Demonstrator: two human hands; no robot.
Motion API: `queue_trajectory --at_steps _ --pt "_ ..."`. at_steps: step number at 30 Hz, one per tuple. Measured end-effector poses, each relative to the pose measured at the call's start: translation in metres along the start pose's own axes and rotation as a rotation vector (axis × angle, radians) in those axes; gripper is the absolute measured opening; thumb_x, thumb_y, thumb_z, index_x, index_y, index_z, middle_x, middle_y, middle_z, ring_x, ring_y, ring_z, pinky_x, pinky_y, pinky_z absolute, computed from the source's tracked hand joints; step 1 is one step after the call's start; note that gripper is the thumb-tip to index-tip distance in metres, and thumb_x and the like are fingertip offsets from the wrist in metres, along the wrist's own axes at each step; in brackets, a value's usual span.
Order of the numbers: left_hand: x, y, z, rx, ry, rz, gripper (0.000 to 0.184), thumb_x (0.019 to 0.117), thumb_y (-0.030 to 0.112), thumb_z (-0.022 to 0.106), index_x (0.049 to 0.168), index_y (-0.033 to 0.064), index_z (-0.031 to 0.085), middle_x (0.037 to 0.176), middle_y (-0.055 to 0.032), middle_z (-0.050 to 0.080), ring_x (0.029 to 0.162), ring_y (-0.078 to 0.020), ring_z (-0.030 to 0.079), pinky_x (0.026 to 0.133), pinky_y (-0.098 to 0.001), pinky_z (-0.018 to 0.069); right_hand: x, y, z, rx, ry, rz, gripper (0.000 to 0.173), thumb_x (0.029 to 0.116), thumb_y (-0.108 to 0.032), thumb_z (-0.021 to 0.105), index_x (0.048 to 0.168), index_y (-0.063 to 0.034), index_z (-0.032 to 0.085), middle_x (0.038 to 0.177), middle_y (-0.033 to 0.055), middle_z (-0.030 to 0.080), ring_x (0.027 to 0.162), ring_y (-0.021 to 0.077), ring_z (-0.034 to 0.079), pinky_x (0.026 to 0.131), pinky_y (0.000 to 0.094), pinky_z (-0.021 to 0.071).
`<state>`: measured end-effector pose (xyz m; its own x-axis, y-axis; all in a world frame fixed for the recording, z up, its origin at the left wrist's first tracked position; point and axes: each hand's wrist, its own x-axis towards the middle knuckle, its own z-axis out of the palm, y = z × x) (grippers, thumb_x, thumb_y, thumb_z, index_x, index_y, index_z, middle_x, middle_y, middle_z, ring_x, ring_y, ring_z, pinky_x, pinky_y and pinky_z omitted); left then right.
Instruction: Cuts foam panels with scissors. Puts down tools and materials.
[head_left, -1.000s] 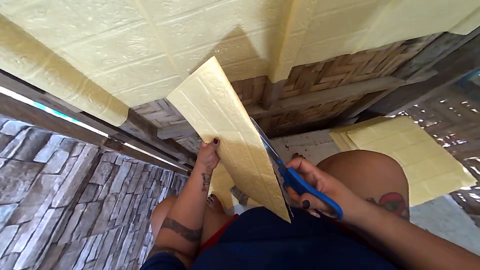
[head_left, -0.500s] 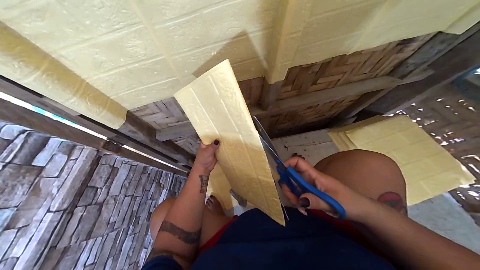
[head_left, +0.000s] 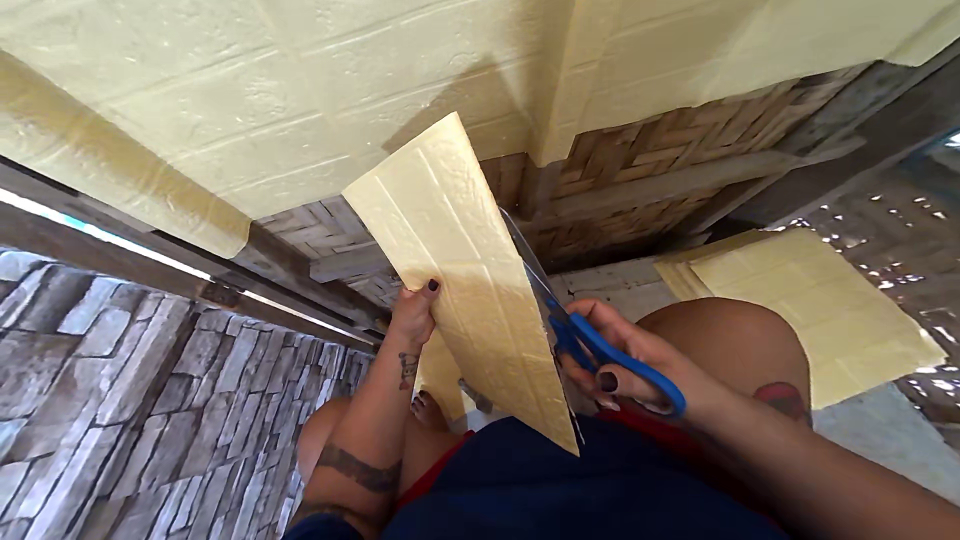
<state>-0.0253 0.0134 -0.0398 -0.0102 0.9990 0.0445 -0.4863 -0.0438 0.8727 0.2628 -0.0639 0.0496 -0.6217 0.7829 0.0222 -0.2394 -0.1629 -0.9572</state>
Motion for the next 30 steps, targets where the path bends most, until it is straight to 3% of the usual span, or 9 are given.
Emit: queue_trajectory --at_steps 15,20,24,30 --pt "-0.001 -0.007 0.005 -0.042 0.039 -0.062 0.066 0.0696 0.044 0.093 0.118 0.0121 0.061 0.095 -0.001 0.075 0.087 -0.0122 0.073 0.08 -0.0349 0.0625 0.004 0.002 0.008 -0.026 0.07 -0.014 0.053 0.0862 -0.043 0.08 0.123 -0.0186 0.05 0.075 -0.0114 0.064 0.056 -0.0058 0.054 0.048 0.0104 0.0447" --pt "-0.002 -0.009 0.007 -0.042 0.044 -0.062 0.071 0.0651 0.047 0.094 0.117 0.0126 0.06 0.093 -0.0007 0.075 0.085 -0.0119 0.073 0.079 -0.0344 0.0628 0.004 0.003 0.009 -0.036 0.048 -0.014 0.051 0.0877 -0.042 0.079 0.122 -0.0193 0.048 0.075 -0.0111 0.063 0.055 -0.0055 0.054 0.048 0.0108 0.0453" --pt "-0.001 -0.008 0.007 -0.031 0.045 -0.056 0.073 0.0648 0.048 0.094 0.118 0.0122 0.06 0.094 -0.0005 0.075 0.086 -0.0117 0.073 0.08 -0.0344 0.0625 0.002 0.0 0.007 -0.021 0.035 0.004 0.055 0.0867 -0.045 0.079 0.124 -0.0185 0.049 0.078 -0.0085 0.065 0.058 -0.0018 0.059 0.051 0.014 0.0505" --pt "-0.001 0.0 0.003 -0.014 -0.01 0.013 0.06 0.0669 0.044 0.094 0.112 0.0152 0.066 0.094 0.0014 0.076 0.086 -0.0101 0.073 0.08 -0.0328 0.0622 -0.001 -0.012 -0.002 0.045 -0.086 0.058 0.061 0.0878 -0.052 0.075 0.128 -0.0185 0.045 0.086 -0.0046 0.066 0.07 0.0037 0.065 0.061 0.0178 0.0553"
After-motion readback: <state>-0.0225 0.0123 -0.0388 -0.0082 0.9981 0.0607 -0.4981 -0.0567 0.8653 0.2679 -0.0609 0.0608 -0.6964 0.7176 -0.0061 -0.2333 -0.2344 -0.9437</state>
